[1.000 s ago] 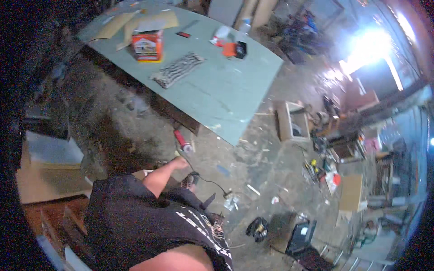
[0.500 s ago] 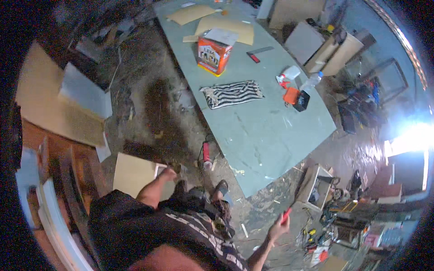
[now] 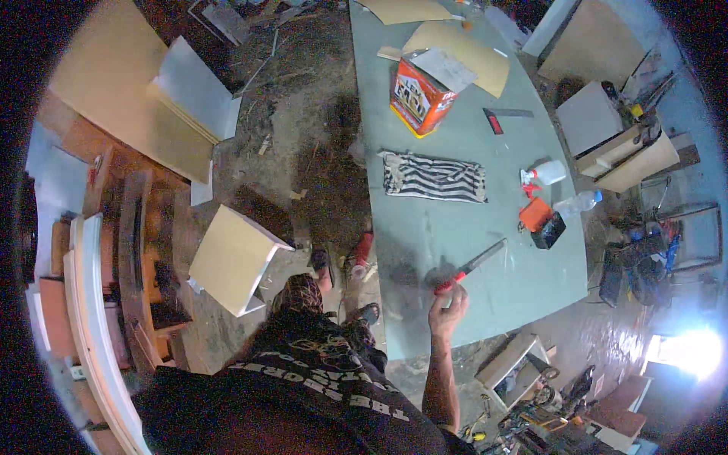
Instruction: The person wipes a laminate sheet, uses a knife to trim the edges of the sheet applied to a wooden box, and then uses a sanding block to smooth the trimmed edges.
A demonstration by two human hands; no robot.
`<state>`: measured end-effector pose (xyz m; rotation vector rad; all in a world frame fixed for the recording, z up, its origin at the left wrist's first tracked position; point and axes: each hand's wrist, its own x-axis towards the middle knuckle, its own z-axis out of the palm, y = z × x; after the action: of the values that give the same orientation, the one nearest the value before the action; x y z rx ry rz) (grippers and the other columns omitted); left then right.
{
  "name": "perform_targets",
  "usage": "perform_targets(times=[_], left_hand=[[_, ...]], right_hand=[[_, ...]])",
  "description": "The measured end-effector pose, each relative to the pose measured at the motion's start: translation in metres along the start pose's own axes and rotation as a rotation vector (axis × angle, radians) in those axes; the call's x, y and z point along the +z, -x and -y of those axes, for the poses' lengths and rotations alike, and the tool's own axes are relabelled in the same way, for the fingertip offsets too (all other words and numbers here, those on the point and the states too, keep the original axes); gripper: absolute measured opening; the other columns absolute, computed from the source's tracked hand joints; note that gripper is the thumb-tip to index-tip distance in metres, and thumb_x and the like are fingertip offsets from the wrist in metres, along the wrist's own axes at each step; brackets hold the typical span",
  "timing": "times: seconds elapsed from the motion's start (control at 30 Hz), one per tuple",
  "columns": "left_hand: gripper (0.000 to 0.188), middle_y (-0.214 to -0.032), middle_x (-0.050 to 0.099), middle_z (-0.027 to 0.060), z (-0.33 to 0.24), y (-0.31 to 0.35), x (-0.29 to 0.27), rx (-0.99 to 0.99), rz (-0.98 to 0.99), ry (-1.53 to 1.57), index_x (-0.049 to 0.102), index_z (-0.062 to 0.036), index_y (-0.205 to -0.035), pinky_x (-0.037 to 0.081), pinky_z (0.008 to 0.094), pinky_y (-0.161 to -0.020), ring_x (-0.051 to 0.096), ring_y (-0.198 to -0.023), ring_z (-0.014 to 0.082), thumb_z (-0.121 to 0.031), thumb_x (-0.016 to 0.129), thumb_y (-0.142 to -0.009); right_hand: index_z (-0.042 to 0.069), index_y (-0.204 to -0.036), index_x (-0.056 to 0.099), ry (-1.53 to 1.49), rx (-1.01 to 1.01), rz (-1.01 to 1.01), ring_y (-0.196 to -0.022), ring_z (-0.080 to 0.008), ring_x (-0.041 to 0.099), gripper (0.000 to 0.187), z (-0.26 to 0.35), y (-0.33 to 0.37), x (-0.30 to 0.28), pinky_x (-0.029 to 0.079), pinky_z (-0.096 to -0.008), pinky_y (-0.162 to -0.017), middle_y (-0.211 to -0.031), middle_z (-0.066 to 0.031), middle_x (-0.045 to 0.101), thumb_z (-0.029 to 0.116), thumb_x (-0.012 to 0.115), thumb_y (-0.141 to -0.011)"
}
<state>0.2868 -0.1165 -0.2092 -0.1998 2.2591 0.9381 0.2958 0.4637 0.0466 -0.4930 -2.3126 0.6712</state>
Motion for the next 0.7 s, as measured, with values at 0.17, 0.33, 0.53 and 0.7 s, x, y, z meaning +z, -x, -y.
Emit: perform_targets(times=[0.17,0.33,0.53,0.7], left_hand=[[0.023,-0.082,0.070,0.0121,-0.066,-0.082,0.001,0.028,0.151,0.129,0.067,-0.0033,-0.096,0.053,0.0404,-0.063,0.067,-0.074,0.0275,-0.024,0.060,-0.090],[0.029,-0.084,0.070,0.0111,-0.094,-0.192,-0.063,0.161,0.279,0.194,0.067,0.0007,-0.103,0.052,0.0379,-0.062,0.066,-0.072,0.0242,-0.025,0.062,-0.092],[0.036,-0.100,0.072,0.0088,-0.122,-0.334,-0.242,0.231,0.322,0.910,0.067,-0.0045,-0.114,0.055,0.0391,-0.070,0.069,-0.085,0.0233,-0.034,0.059,-0.094],[0.041,-0.106,0.071,0.0105,-0.231,-0.404,-0.340,0.123,-0.052,0.194,0.065,-0.0066,-0.113,0.052,0.0421,-0.078,0.067,-0.091,0.0257,-0.041,0.053,-0.097]], right_hand=[[0.003,-0.092,0.070,-0.068,0.230,0.187,-0.073,-0.0230,0.064,0.013,0.008,-0.022,0.076,0.052,-0.0337,-0.070,-0.082,-0.0122,0.067,0.015,0.065,-0.091],[0.002,-0.085,0.066,-0.165,0.378,0.191,-0.066,-0.0214,0.064,0.017,0.054,-0.038,0.175,0.050,-0.0355,-0.064,-0.073,-0.0169,0.064,0.018,0.063,-0.092],[0.004,-0.084,0.067,0.044,0.461,0.245,-0.073,-0.0431,0.065,0.025,0.118,-0.107,0.248,0.051,-0.0456,-0.062,-0.077,-0.0233,0.066,0.026,0.061,-0.093],[0.004,-0.078,0.070,0.222,0.646,0.136,-0.070,-0.0407,0.067,0.035,0.092,-0.118,0.276,0.051,-0.0452,-0.060,-0.071,-0.0226,0.066,0.034,0.063,-0.092]])
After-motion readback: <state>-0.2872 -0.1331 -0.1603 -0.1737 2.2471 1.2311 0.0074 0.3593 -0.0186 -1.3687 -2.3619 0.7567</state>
